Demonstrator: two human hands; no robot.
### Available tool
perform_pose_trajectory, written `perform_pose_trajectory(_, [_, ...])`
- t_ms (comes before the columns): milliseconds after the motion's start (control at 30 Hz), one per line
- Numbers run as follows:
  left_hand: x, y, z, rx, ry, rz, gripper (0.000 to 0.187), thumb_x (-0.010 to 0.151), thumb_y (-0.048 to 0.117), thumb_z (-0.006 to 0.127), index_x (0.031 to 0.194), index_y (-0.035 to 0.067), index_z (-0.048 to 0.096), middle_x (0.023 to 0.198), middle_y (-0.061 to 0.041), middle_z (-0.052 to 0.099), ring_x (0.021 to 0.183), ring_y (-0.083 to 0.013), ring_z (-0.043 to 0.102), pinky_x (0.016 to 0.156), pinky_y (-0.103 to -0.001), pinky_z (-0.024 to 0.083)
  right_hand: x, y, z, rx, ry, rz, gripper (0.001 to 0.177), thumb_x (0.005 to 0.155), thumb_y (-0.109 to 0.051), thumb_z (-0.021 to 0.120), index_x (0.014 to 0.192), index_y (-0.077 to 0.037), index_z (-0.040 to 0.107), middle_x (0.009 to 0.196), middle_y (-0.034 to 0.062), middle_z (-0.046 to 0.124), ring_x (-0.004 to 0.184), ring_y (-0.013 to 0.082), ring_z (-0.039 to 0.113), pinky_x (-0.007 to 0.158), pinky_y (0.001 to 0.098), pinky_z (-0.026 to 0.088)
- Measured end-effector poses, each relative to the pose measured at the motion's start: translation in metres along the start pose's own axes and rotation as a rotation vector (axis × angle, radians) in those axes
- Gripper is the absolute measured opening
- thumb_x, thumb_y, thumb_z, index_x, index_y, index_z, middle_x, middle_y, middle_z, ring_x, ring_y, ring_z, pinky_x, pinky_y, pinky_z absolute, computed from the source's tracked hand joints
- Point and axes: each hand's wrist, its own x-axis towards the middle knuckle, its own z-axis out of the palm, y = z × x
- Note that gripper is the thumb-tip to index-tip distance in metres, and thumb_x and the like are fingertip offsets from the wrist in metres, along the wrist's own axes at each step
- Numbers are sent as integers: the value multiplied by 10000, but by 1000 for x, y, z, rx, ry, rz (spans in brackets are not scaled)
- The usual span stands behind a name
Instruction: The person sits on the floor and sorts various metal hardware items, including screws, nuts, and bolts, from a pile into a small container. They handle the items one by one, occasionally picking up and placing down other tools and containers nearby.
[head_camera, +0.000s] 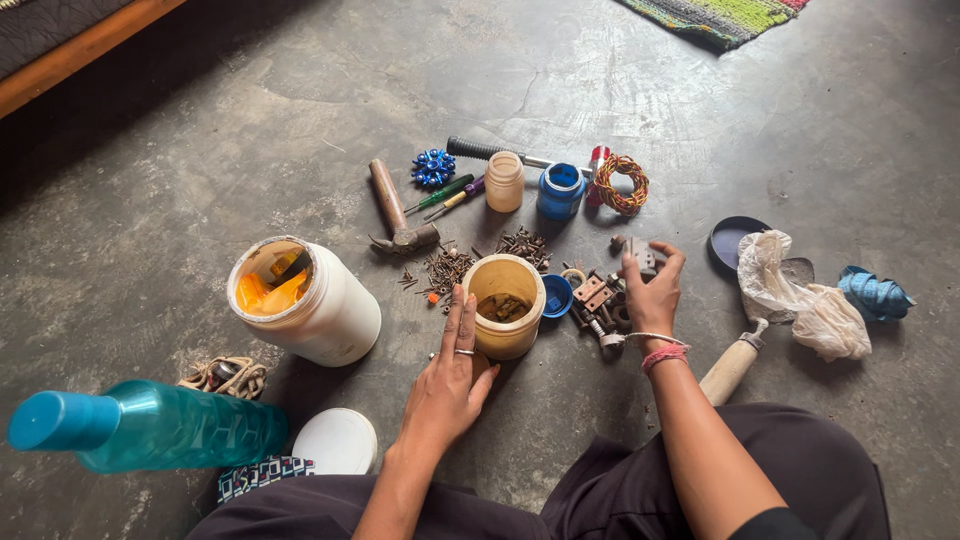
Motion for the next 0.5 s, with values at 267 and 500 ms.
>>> perform_pose_trajectory(267, [-1, 1, 0, -17, 37, 39, 1041, 828, 143, 762, 1617, 134, 83, 1720, -70, 40, 1144, -450, 655, 878, -507, 566, -65, -117, 15, 279, -193, -601, 464, 1014, -106, 679, 1408, -59, 438, 1251, 137, 638, 1069, 214, 703, 744, 283, 589])
perform_pose_trajectory(500, [-3, -6, 5, -22, -59, -133, 1053, 875, 180, 752, 1634, 165, 22, 1630, -46, 181, 1059, -435, 684, 857, -516, 565, -115, -149, 35, 259, -390, -659, 516, 920, -70, 751, 1349, -75, 465, 1200, 128, 627, 962, 213, 701, 795, 310, 604])
